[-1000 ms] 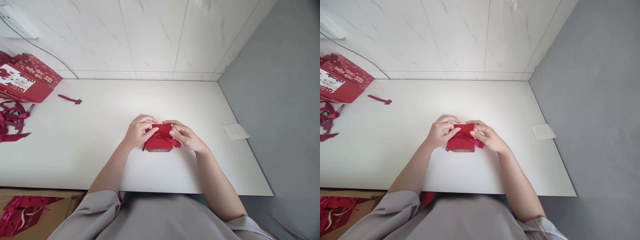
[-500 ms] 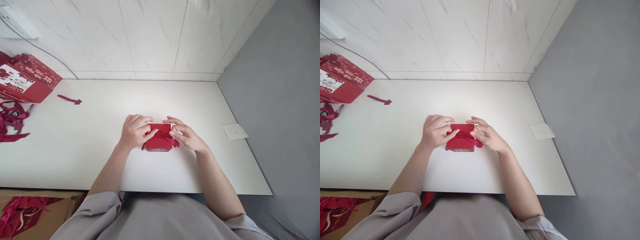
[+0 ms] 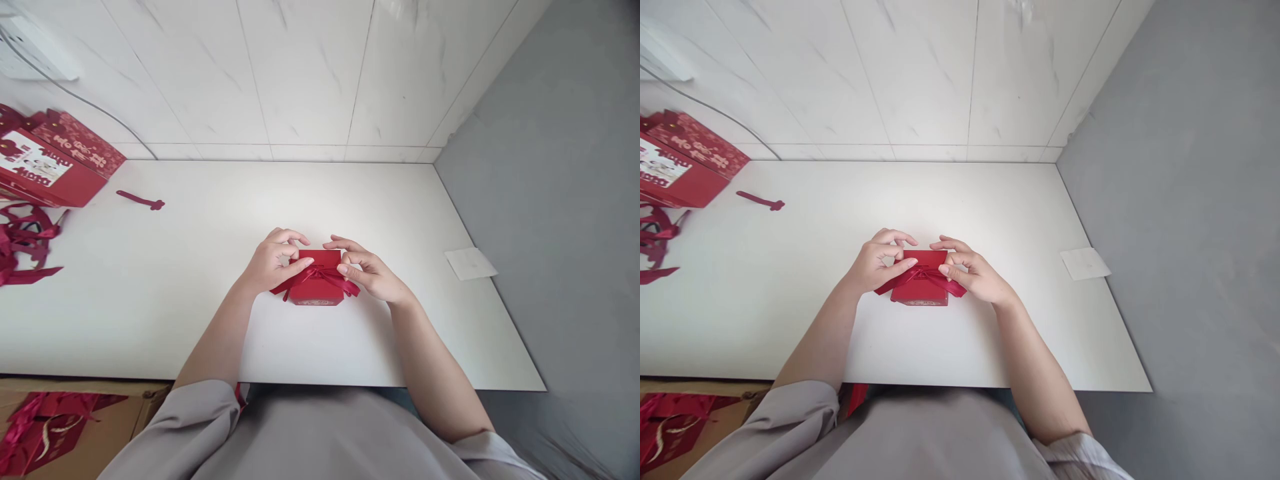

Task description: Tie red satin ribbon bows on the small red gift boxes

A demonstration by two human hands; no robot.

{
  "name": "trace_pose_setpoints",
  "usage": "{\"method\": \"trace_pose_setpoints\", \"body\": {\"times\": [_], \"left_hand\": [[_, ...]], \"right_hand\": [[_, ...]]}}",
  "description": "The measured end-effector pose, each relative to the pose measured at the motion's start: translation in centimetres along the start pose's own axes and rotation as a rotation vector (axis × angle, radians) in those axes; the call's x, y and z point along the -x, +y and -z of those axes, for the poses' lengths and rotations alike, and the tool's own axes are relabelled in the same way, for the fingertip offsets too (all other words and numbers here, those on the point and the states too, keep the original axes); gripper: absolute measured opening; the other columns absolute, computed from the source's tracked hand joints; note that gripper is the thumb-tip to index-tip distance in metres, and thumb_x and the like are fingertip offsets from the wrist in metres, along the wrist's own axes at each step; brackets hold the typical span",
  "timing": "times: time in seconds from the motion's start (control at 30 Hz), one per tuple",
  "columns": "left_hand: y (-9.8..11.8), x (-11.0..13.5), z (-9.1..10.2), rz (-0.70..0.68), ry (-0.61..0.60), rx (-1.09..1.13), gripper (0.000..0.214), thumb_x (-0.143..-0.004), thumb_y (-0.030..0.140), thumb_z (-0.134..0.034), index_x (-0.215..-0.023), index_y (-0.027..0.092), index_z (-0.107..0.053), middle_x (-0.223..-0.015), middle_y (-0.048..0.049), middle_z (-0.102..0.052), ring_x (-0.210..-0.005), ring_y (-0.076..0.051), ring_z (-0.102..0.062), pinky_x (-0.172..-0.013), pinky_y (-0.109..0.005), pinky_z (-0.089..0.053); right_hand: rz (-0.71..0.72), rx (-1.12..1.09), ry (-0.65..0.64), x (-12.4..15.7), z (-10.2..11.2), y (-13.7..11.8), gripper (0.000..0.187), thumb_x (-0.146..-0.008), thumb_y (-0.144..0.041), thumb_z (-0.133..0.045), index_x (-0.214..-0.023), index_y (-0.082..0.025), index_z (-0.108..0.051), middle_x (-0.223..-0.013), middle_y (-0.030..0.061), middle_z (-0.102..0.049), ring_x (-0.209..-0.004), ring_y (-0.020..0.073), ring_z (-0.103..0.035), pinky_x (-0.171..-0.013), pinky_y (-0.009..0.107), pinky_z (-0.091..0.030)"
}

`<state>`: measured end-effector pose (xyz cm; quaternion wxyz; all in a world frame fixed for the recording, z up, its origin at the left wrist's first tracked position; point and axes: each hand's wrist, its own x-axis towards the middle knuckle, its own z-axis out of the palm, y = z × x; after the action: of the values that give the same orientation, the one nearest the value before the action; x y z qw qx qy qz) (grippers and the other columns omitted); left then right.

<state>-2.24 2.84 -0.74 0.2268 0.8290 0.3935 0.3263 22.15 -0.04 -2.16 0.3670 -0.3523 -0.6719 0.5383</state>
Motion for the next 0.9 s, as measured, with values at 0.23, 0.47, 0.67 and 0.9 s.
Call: {"method": "trace_pose_setpoints", "body": {"times": [0.23,0.47,0.67,0.9], "left_hand": [[0.0,0.0,0.0,0.116,-0.123,0.144,0.038,-0.076,0.040,-0.074,-0.057,0.019,-0.048,-0.117,-0.0061,-0.065,-0.116,-0.025,-0.056,-0.094,-0.042,-0.051],[0.4,0.0,0.9,0.128,-0.244,0.104,0.032,-0.071,0.046,-0.077,-0.066,0.020,-0.059,-0.125,-0.0063,-0.062,-0.121,-0.027,-0.054,-0.100,-0.044,-0.048],[0.3,0.1,0.6,0.120,-0.229,0.157,0.038,-0.067,0.046,-0.081,-0.064,0.019,-0.053,-0.126,-0.0063,-0.061,-0.122,-0.028,-0.053,-0.099,-0.044,-0.048],[1.0,0.1,-1.3,0.256,-0.090,0.265,0.041,-0.082,0.045,-0.067,-0.054,0.018,-0.052,-0.115,-0.0068,-0.066,-0.103,-0.024,-0.064,-0.079,-0.039,-0.056]], "right_hand": [[-0.022,-0.161,0.076,-0.3,-0.8,0.2,0.041,-0.091,-0.053,-0.055,-0.065,-0.023,-0.065,-0.148,-0.0015,-0.047,-0.136,0.0266,-0.045,-0.114,0.043,-0.036],[0.045,-0.099,0.165,-0.6,-0.9,0.7,0.049,-0.096,-0.053,-0.046,-0.062,-0.023,-0.064,-0.144,-0.0010,-0.052,-0.140,0.0236,-0.039,-0.121,0.042,-0.023],[0.040,-0.115,0.218,-0.7,-1.6,1.1,0.047,-0.095,-0.053,-0.048,-0.062,-0.023,-0.064,-0.136,0.0021,-0.058,-0.137,0.0251,-0.042,-0.113,0.040,-0.035],[0.057,-0.106,0.204,-0.6,-1.7,1.1,0.044,-0.095,-0.053,-0.048,-0.070,-0.025,-0.071,-0.127,0.0040,-0.061,-0.135,0.0253,-0.044,-0.113,0.040,-0.035]]}}
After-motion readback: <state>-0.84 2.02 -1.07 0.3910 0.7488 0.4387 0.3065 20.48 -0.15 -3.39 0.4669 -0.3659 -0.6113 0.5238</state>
